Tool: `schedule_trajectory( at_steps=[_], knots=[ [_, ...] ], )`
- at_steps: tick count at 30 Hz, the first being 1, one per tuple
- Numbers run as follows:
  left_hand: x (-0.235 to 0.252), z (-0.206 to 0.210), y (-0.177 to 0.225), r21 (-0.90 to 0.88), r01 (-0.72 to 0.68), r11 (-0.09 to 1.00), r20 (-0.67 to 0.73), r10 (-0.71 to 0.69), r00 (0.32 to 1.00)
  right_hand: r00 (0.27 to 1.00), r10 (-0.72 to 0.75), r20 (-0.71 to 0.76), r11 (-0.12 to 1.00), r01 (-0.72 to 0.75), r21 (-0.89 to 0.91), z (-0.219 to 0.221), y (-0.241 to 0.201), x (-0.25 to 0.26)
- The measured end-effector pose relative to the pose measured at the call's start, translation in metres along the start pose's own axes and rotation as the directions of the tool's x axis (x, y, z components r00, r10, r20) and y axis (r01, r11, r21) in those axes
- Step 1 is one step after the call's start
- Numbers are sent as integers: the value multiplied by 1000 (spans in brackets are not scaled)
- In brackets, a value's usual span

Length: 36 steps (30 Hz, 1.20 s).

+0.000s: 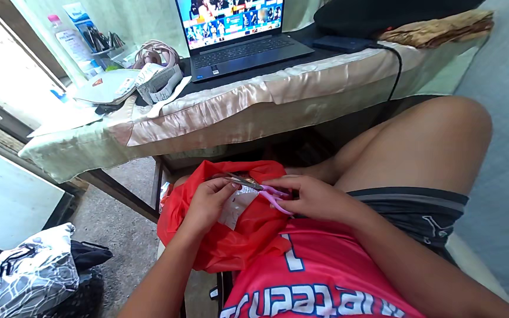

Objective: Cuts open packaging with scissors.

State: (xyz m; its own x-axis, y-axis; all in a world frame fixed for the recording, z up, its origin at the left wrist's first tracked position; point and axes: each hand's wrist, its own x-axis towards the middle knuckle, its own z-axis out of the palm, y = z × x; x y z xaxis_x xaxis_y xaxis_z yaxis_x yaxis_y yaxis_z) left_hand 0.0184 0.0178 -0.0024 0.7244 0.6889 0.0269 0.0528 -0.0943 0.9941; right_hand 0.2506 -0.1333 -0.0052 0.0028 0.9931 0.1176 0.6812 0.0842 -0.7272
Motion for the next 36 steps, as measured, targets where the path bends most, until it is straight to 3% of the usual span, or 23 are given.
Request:
schedule_trajectory(
  at_steps=[36],
  knots=[
    [-1, 0, 1, 24, -27, 999, 10, 26, 1000, 999, 26, -48, 998, -29, -60, -1, -3, 0]
  ],
)
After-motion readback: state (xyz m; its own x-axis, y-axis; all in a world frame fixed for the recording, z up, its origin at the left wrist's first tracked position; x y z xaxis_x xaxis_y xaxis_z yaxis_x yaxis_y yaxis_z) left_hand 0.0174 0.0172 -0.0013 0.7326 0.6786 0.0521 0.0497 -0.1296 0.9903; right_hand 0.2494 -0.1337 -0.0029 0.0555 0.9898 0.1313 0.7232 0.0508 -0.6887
